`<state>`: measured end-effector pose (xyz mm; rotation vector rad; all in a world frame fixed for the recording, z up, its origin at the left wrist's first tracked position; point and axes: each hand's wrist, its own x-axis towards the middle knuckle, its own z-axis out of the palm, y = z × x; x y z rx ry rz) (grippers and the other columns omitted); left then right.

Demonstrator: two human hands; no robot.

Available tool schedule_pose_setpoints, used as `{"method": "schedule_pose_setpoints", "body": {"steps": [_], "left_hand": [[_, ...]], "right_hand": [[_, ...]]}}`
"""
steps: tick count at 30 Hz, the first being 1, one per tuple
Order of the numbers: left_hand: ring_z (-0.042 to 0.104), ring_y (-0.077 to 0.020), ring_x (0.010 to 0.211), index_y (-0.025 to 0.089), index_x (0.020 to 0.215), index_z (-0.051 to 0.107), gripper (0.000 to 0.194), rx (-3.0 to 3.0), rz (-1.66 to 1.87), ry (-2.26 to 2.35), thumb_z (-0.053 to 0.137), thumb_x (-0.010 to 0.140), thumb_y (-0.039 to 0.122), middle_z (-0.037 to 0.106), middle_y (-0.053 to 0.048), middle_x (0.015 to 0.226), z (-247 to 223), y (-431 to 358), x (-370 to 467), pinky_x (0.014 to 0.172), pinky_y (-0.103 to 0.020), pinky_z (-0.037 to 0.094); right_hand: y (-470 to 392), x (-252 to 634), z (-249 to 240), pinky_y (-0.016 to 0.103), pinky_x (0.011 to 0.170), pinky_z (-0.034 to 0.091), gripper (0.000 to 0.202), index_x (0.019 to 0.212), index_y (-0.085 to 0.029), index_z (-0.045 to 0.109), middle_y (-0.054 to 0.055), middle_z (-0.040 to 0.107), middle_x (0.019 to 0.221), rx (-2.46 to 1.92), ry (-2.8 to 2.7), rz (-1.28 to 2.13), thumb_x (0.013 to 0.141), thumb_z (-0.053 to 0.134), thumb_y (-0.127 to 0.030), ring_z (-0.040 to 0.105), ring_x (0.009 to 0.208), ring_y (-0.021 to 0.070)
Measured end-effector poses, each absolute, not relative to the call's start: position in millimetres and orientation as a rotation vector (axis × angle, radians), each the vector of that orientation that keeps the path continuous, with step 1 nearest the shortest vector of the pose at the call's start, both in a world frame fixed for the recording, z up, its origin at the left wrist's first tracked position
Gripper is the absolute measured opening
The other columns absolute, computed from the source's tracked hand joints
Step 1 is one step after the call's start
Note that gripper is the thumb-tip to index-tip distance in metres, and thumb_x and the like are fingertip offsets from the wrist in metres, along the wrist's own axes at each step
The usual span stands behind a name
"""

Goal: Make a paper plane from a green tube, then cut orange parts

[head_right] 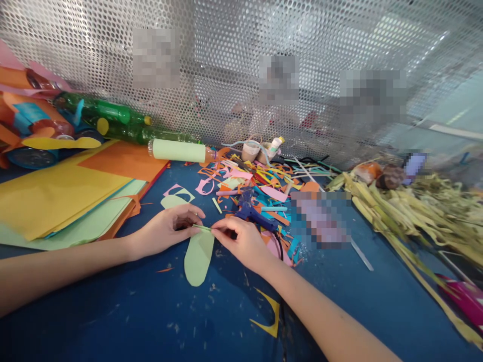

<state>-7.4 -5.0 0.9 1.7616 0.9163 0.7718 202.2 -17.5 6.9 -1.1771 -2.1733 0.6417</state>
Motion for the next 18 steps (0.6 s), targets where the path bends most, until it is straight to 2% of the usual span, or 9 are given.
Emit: {"method": "schedule_pose_setpoints", "body": {"steps": [7,13,18], "left_hand": [[0.06,-0.0132,0.078,0.019,0.091,0.058,0.014,1.754,0.78,0.949,0.056,0.079,0.026,0.063,-0.001,0.087,-0.9,-3.8,-7.0,0.077,-0.028,0.049],[0.061,-0.0133,0.078,0.019,0.09,0.061,0.013,1.781,0.775,0.982,0.055,0.079,0.023,0.065,0.0,0.087,-2.3,-3.5,-8.2,0.075,-0.027,0.05],[0.06,-0.0132,0.078,0.019,0.089,0.062,0.014,1.814,0.766,0.974,0.054,0.078,0.021,0.064,0.0,0.088,-1.0,-5.5,-8.1,0.076,-0.026,0.049]], "right_hand": [[-17.4,202.7,5.2,0.023,0.065,0.05,0.01,0.085,-0.022,0.064,-0.001,0.067,0.083,-1.176,-2.139,0.665,0.083,0.054,-0.024,0.062,0.074,0.0126],[-19.4,201.1,9.8,0.021,0.06,0.05,0.011,0.089,-0.022,0.064,-0.001,0.065,0.079,-1.17,-2.165,0.709,0.08,0.059,-0.026,0.06,0.066,0.0103],[-20.6,201.5,10.1,0.022,0.062,0.05,0.014,0.092,-0.021,0.063,-0.001,0.063,0.077,-1.118,-2.163,0.736,0.079,0.059,-0.025,0.058,0.065,0.0102]]}}
